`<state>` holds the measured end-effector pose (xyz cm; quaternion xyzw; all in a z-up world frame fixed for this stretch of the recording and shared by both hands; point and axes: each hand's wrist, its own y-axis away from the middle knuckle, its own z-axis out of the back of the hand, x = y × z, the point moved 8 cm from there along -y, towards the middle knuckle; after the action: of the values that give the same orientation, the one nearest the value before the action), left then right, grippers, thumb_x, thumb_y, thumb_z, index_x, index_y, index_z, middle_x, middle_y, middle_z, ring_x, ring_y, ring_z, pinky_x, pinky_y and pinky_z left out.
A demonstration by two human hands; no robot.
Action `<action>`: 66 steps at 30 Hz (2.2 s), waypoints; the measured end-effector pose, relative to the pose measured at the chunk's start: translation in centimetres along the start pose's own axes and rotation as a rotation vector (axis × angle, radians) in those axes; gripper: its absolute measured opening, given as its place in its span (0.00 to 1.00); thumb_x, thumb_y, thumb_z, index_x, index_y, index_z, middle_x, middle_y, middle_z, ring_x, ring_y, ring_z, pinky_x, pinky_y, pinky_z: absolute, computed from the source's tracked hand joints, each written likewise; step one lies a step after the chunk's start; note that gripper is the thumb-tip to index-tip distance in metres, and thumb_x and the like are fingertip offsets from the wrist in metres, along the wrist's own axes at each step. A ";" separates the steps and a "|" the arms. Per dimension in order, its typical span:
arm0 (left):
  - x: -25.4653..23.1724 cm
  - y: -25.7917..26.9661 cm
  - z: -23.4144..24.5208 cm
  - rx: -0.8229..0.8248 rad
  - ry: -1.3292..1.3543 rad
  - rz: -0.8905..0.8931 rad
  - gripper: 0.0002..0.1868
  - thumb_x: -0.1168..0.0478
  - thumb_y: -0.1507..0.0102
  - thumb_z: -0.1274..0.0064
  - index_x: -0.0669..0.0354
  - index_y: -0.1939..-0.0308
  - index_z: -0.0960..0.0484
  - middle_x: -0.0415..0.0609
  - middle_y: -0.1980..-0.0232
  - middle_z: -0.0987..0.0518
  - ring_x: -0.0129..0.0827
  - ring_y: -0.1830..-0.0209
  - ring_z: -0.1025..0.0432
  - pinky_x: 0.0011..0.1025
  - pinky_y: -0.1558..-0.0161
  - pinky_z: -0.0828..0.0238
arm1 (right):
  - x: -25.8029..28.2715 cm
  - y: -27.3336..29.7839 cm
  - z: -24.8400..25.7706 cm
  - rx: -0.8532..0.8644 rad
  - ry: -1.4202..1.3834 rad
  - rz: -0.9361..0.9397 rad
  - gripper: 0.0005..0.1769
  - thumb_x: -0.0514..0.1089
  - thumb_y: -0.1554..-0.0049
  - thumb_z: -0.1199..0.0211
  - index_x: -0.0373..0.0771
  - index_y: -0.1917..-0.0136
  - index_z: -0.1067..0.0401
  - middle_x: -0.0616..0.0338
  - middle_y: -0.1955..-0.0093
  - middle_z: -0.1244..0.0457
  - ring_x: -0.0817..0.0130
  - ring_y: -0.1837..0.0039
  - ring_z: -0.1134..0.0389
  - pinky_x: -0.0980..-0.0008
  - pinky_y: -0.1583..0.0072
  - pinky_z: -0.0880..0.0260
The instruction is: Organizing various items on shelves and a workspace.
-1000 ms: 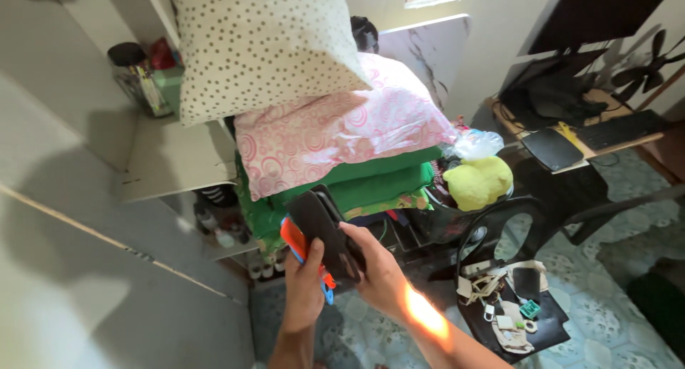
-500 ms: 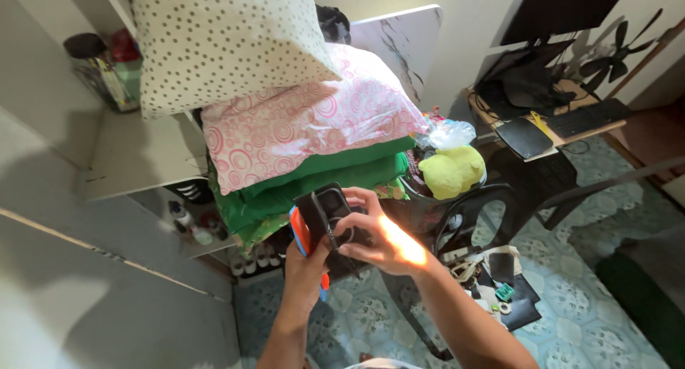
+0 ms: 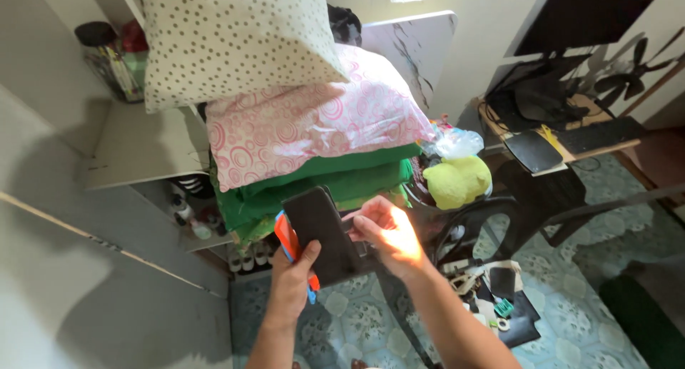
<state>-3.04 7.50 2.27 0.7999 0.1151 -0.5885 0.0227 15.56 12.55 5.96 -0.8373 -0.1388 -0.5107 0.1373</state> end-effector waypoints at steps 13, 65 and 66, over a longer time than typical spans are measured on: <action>4.7 0.0 2.7 0.029 0.035 0.054 0.32 0.44 0.38 0.42 0.56 0.36 0.28 0.37 0.57 0.24 0.21 0.61 0.32 0.21 0.61 0.35 | -6.1 -1.8 -4.0 -0.040 -0.105 -0.002 0.08 0.36 0.42 0.32 0.36 0.51 0.30 0.64 0.59 0.34 0.76 0.58 0.34 0.75 0.54 0.32; -0.9 -30.5 48.6 -0.716 0.021 -0.064 0.19 0.55 0.34 0.45 0.64 0.45 0.19 0.45 0.51 0.20 0.28 0.54 0.29 0.27 0.54 0.31 | -24.0 -47.1 -37.3 -0.150 0.970 0.162 0.17 0.50 0.39 0.38 0.34 0.44 0.26 0.42 0.63 0.30 0.55 0.62 0.28 0.58 0.57 0.30; -1.7 -30.0 48.4 -0.715 0.015 -0.074 0.19 0.55 0.34 0.45 0.64 0.45 0.19 0.45 0.51 0.20 0.28 0.54 0.29 0.27 0.54 0.31 | -26.0 -49.5 -37.6 -0.149 0.962 0.170 0.17 0.50 0.39 0.38 0.34 0.44 0.26 0.42 0.63 0.30 0.55 0.62 0.28 0.58 0.57 0.30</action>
<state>-55.16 28.11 -8.01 0.7409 0.3429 -0.5056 0.2790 -45.04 41.89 3.61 -0.5226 0.0459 -0.8349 0.1668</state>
